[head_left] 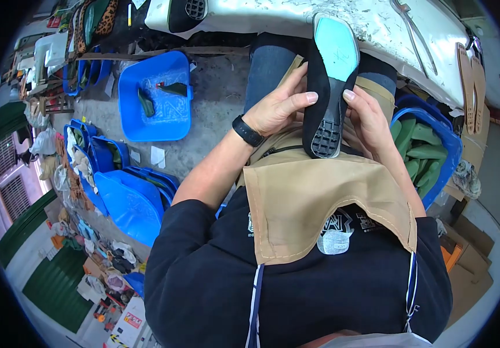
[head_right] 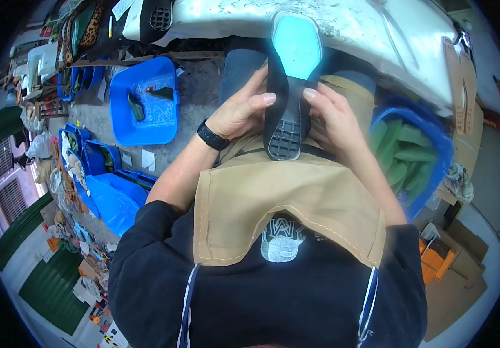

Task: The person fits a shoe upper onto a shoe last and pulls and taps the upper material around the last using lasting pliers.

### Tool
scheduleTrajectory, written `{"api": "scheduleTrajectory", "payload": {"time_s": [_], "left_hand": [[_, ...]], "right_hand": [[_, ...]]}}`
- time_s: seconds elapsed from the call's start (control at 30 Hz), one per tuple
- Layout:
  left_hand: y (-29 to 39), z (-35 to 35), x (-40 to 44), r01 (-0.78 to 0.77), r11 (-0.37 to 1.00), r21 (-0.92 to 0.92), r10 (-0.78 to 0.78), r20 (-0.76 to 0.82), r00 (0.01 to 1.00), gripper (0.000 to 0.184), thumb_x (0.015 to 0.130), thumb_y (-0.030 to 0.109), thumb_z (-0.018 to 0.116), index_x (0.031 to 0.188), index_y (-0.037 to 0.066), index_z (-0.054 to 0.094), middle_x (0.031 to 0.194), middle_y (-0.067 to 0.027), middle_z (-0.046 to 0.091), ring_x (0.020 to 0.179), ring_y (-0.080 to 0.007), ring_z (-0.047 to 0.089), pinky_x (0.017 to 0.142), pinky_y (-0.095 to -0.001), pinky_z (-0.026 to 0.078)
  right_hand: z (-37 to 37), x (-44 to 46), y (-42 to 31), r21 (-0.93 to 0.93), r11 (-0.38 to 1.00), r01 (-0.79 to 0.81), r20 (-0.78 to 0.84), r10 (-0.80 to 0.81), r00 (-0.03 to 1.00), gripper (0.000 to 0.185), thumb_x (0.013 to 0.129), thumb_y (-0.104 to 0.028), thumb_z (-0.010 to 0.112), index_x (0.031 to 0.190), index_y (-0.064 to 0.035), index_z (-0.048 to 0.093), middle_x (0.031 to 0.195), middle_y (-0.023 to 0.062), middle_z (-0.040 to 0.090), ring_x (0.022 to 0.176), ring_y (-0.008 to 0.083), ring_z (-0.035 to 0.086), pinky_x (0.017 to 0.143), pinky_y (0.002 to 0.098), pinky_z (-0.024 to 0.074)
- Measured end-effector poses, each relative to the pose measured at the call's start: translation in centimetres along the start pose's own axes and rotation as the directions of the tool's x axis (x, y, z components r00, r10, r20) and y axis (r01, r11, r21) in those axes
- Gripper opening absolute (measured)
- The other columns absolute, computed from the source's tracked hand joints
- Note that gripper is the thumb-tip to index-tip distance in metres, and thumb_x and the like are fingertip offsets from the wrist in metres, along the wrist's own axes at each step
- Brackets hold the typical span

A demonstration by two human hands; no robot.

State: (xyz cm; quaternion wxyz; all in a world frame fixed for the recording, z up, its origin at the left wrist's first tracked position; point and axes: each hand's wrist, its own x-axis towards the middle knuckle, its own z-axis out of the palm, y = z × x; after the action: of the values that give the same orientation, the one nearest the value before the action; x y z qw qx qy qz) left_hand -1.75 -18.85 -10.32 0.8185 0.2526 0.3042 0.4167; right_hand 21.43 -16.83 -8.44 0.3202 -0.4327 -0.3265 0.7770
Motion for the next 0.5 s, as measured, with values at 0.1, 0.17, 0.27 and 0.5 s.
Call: {"api": "scheduleTrajectory", "payload": {"time_s": [0.1, 0.17, 0.27, 0.5], "left_hand": [[0.2, 0.1, 0.1, -0.006, 0.999, 0.036, 0.005, 0.026, 1.000, 0.092, 0.094, 0.019, 0.071, 0.170, 0.013, 0.019, 0.169, -0.0231, 0.027, 0.152, -0.0377, 0.032, 0.125, -0.0518, 0.026], [0.0, 0.0, 0.2, -0.024, 0.997, 0.067, 0.023, 0.016, 1.000, 0.091, 0.095, 0.019, 0.070, 0.169, 0.011, 0.018, 0.166, -0.0238, 0.030, 0.149, -0.0361, 0.036, 0.122, -0.0483, 0.030], [-0.4, -0.3, 0.3, -0.067, 0.985, 0.160, 0.069, -0.011, 0.998, 0.089, 0.099, 0.018, 0.070, 0.168, 0.005, 0.015, 0.159, -0.0257, 0.039, 0.139, -0.0311, 0.048, 0.112, -0.0378, 0.044], [0.9, 0.5, 0.8, -0.141, 0.904, 0.403, 0.151, 0.006, 0.989, 0.092, 0.100, 0.019, 0.071, 0.166, -0.002, 0.011, 0.167, -0.0288, 0.024, 0.150, -0.0361, 0.035, 0.123, -0.0425, 0.032]], "right_hand": [[0.4, -0.1, -0.2, -0.017, 1.000, 0.010, -0.027, -0.011, 1.000, 0.030, 0.106, -0.018, 0.056, 0.126, 0.0022, 0.065, 0.105, 0.0105, 0.072, 0.085, 0.0136, 0.066, 0.073, 0.0222, 0.0501], [0.4, -0.1, -0.2, -0.016, 1.000, 0.001, -0.032, -0.002, 0.999, 0.030, 0.106, -0.018, 0.057, 0.126, 0.0021, 0.065, 0.106, 0.0107, 0.072, 0.085, 0.0139, 0.066, 0.073, 0.0223, 0.0504], [0.4, -0.2, -0.1, -0.006, 1.000, -0.030, -0.052, 0.030, 0.998, 0.030, 0.105, -0.019, 0.058, 0.125, 0.0018, 0.065, 0.107, 0.0115, 0.071, 0.085, 0.0147, 0.066, 0.073, 0.0229, 0.0512], [1.9, -0.2, -0.9, -0.003, 0.999, -0.034, -0.090, 0.034, 0.995, 0.036, 0.103, -0.025, 0.063, 0.128, 0.0015, 0.063, 0.108, 0.0130, 0.070, 0.088, 0.0165, 0.067, 0.077, 0.0246, 0.0522]]}}
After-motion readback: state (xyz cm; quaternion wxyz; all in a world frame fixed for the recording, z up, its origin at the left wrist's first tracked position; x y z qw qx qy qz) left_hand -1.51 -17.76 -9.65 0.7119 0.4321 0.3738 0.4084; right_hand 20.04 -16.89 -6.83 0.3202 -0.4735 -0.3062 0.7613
